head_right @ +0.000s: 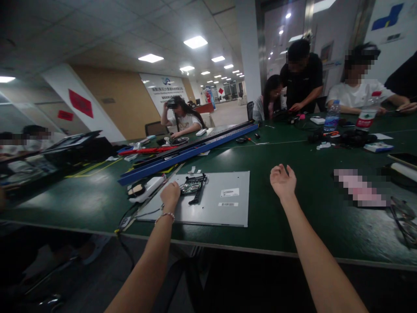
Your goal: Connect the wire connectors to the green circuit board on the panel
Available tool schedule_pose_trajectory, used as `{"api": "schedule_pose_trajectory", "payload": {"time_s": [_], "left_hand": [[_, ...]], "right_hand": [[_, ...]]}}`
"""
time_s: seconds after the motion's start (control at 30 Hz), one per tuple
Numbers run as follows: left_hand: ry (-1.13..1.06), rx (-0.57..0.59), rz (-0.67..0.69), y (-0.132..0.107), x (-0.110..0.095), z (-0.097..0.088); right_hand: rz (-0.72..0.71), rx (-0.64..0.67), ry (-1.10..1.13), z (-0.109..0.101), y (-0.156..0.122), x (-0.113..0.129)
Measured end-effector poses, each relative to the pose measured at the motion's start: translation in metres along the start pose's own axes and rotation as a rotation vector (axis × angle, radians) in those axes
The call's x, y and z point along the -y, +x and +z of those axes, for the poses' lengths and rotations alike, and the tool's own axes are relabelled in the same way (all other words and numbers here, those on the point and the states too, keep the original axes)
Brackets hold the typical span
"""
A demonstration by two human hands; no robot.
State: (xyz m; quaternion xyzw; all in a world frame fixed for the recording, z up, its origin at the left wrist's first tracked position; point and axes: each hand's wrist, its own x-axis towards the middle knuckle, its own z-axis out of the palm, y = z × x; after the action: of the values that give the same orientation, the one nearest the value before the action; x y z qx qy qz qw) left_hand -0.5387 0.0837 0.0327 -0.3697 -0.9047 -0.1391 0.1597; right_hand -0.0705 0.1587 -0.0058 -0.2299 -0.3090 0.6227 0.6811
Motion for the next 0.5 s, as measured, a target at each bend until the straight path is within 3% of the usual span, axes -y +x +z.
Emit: {"api": "schedule_pose_trajectory", "payload": {"time_s": [0.23, 0.5], "left_hand": [[0.006, 0.002, 0.001, 0.0, -0.002, 0.005], [0.011, 0.01, 0.011, 0.0, -0.002, 0.007]], "right_hand": [[-0.037, -0.172, 0.147, -0.019, 0.01, 0.002], [-0.001, -0.143, 0.161, -0.019, 0.011, 0.003]]}}
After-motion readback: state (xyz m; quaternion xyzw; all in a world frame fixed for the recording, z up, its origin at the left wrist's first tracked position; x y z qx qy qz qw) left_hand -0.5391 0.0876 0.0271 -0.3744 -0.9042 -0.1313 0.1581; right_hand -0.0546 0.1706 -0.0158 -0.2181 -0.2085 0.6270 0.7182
